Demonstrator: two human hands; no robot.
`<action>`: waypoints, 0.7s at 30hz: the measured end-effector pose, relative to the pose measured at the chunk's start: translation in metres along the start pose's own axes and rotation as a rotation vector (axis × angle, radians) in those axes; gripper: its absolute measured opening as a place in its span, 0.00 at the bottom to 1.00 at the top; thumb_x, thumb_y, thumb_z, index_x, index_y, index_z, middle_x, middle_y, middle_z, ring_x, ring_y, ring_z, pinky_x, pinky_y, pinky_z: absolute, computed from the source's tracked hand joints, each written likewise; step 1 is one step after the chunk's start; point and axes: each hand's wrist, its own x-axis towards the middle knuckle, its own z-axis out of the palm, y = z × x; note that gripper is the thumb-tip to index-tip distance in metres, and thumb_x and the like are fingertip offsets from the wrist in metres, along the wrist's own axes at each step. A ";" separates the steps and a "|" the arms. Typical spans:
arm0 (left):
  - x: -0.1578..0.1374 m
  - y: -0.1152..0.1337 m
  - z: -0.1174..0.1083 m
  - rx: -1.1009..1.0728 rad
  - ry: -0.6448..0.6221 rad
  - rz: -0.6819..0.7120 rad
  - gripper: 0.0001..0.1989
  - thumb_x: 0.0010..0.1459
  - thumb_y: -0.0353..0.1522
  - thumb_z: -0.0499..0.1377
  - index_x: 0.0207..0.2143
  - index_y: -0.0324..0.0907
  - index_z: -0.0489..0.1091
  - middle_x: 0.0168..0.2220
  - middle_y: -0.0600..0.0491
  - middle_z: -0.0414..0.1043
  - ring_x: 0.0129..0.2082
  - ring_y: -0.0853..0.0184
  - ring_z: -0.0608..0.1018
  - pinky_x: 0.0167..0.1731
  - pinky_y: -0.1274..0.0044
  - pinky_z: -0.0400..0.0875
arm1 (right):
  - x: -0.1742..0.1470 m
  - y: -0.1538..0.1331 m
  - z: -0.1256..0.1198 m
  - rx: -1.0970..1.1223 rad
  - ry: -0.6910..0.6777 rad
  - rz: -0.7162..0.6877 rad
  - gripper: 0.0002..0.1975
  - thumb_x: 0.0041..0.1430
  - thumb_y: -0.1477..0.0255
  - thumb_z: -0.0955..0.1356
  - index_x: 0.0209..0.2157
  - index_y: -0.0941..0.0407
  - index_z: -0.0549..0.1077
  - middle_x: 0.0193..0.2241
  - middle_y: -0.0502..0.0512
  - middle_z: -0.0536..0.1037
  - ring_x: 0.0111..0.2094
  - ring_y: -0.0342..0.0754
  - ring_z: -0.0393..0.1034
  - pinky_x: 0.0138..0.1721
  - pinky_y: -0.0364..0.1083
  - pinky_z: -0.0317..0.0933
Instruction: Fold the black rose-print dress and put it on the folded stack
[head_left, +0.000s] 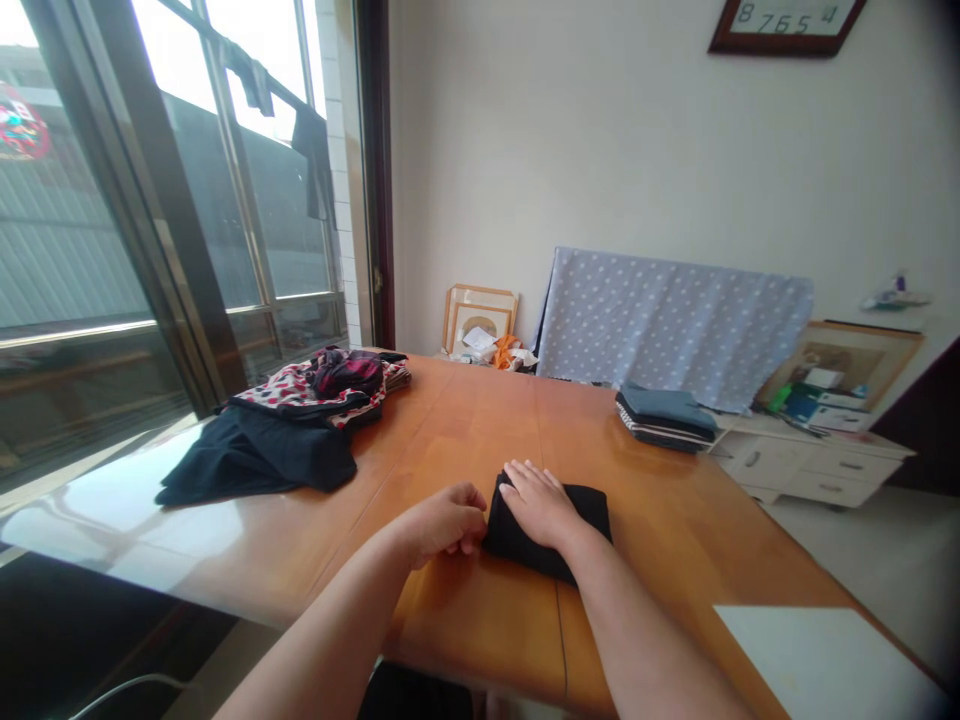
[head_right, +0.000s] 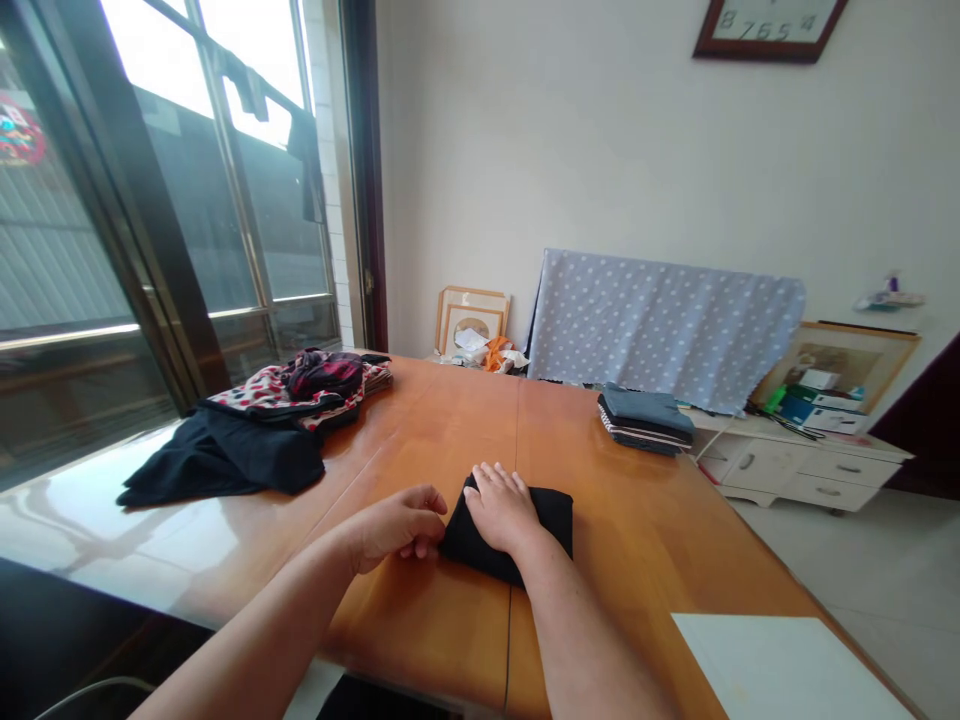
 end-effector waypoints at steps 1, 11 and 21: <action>-0.002 -0.002 0.001 -0.003 -0.014 0.012 0.18 0.46 0.29 0.58 0.42 0.41 0.63 0.22 0.58 0.71 0.18 0.72 0.70 0.16 0.82 0.52 | 0.000 0.000 0.000 -0.004 0.000 0.000 0.33 0.69 0.56 0.51 0.70 0.56 0.52 0.70 0.55 0.52 0.70 0.54 0.42 0.68 0.56 0.34; -0.009 -0.013 0.009 -0.148 -0.031 0.124 0.33 0.42 0.24 0.59 0.53 0.43 0.57 0.32 0.59 0.68 0.22 0.76 0.68 0.21 0.82 0.58 | -0.001 0.000 0.000 -0.009 0.028 -0.019 0.33 0.69 0.57 0.50 0.69 0.56 0.54 0.70 0.56 0.53 0.70 0.53 0.43 0.68 0.54 0.36; -0.009 -0.016 -0.001 0.119 -0.092 0.124 0.30 0.44 0.26 0.59 0.52 0.43 0.59 0.27 0.62 0.67 0.21 0.75 0.66 0.19 0.82 0.55 | -0.004 -0.002 -0.003 0.024 0.031 -0.005 0.32 0.69 0.56 0.51 0.69 0.55 0.55 0.69 0.54 0.54 0.70 0.53 0.43 0.68 0.54 0.35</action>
